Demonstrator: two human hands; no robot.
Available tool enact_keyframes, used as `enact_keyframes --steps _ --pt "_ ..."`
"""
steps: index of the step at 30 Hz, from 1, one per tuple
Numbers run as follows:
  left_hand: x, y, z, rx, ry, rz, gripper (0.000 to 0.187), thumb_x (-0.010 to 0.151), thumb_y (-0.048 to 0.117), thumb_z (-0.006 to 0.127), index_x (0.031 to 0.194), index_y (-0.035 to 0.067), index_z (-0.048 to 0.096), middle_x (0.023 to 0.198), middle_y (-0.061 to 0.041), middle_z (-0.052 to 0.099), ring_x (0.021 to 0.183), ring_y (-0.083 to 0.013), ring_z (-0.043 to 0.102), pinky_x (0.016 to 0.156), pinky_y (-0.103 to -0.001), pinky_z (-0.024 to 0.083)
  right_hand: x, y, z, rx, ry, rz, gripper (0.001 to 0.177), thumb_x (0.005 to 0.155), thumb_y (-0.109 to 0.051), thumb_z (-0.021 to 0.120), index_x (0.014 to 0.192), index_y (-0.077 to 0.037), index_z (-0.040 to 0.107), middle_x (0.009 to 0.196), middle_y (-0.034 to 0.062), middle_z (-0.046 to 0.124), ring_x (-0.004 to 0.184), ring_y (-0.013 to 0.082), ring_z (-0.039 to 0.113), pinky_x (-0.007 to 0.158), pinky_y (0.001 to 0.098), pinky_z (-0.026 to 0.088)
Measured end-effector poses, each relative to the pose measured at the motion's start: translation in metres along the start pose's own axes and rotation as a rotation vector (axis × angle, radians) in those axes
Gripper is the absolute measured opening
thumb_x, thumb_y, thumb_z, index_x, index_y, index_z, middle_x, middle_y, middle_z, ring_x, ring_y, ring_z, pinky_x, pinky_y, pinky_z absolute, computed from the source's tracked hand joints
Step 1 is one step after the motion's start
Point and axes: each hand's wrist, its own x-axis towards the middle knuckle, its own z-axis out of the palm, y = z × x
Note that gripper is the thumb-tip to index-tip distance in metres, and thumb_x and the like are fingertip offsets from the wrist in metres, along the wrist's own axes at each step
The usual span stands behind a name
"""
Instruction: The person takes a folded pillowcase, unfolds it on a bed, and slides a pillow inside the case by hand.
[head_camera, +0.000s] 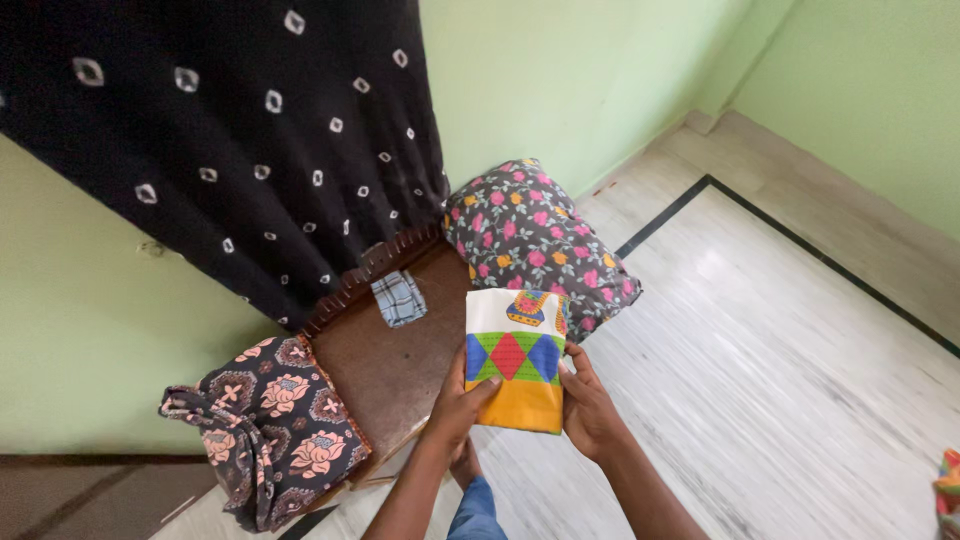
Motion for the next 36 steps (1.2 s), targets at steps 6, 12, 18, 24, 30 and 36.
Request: enact_keyframes --steps 6,12,18,24,30,36 --pt "-0.021 -0.026 0.040 0.022 -0.165 0.091 0.070 0.086 0.003 0.069 0.152 0.011 0.045 0.137 -0.007 0.063 0.123 -0.0158 0.061 0.105 -0.031 0.049 -0.058 -0.019 -0.026 0.026 0.101 -0.050 0.042 0.098 -0.018 0.056 0.138 -0.018 0.041 0.131 0.0078 0.063 0.119 0.0214 0.064 0.099 0.0421 0.053" --pt "-0.043 -0.030 0.084 0.009 -0.296 -0.016 0.066 0.087 0.005 0.069 0.149 0.008 0.047 0.134 -0.007 0.064 0.120 -0.0156 0.062 0.103 -0.031 0.050 -0.101 -0.034 -0.059 0.018 0.148 -0.148 0.049 0.095 -0.017 0.064 0.138 -0.017 0.041 0.127 0.0095 0.064 0.119 0.0217 0.064 0.100 0.0407 0.054" --pt "-0.048 -0.036 0.129 0.013 -0.361 -0.072 0.069 0.086 0.004 0.066 0.151 0.012 0.043 0.133 -0.006 0.064 0.120 -0.0158 0.063 0.102 -0.032 0.051 -0.138 -0.056 -0.075 0.063 0.202 -0.217 0.052 0.093 -0.021 0.064 0.141 -0.013 0.046 0.130 0.0066 0.067 0.118 0.0206 0.066 0.098 0.0412 0.056" --pt "-0.042 -0.037 0.174 0.033 -0.444 -0.082 0.069 0.086 0.003 0.065 0.151 0.010 0.042 0.132 -0.007 0.064 0.118 -0.0170 0.064 0.101 -0.033 0.054 -0.152 -0.078 -0.102 0.060 0.276 -0.294 0.046 0.099 -0.024 0.059 0.143 -0.012 0.053 0.129 0.0022 0.068 0.116 0.0173 0.066 0.096 0.0397 0.055" --pt "-0.038 -0.025 0.218 0.162 -0.507 -0.067 0.067 0.086 0.003 0.064 0.150 0.011 0.044 0.129 -0.007 0.066 0.115 -0.0160 0.065 0.099 -0.032 0.054 -0.163 -0.105 -0.117 0.119 0.355 -0.334 0.035 0.103 -0.026 0.051 0.136 -0.014 0.054 0.127 0.0028 0.068 0.114 0.0192 0.067 0.092 0.0416 0.057" --pt "-0.023 -0.031 0.259 0.163 -0.598 -0.062 0.066 0.086 0.003 0.062 0.149 0.008 0.046 0.128 -0.007 0.067 0.114 -0.0152 0.065 0.099 -0.032 0.053 -0.174 -0.128 -0.138 0.174 0.376 -0.376 0.033 0.104 -0.025 0.049 0.135 -0.014 0.055 0.128 0.0019 0.067 0.116 0.0195 0.065 0.096 0.0410 0.055"
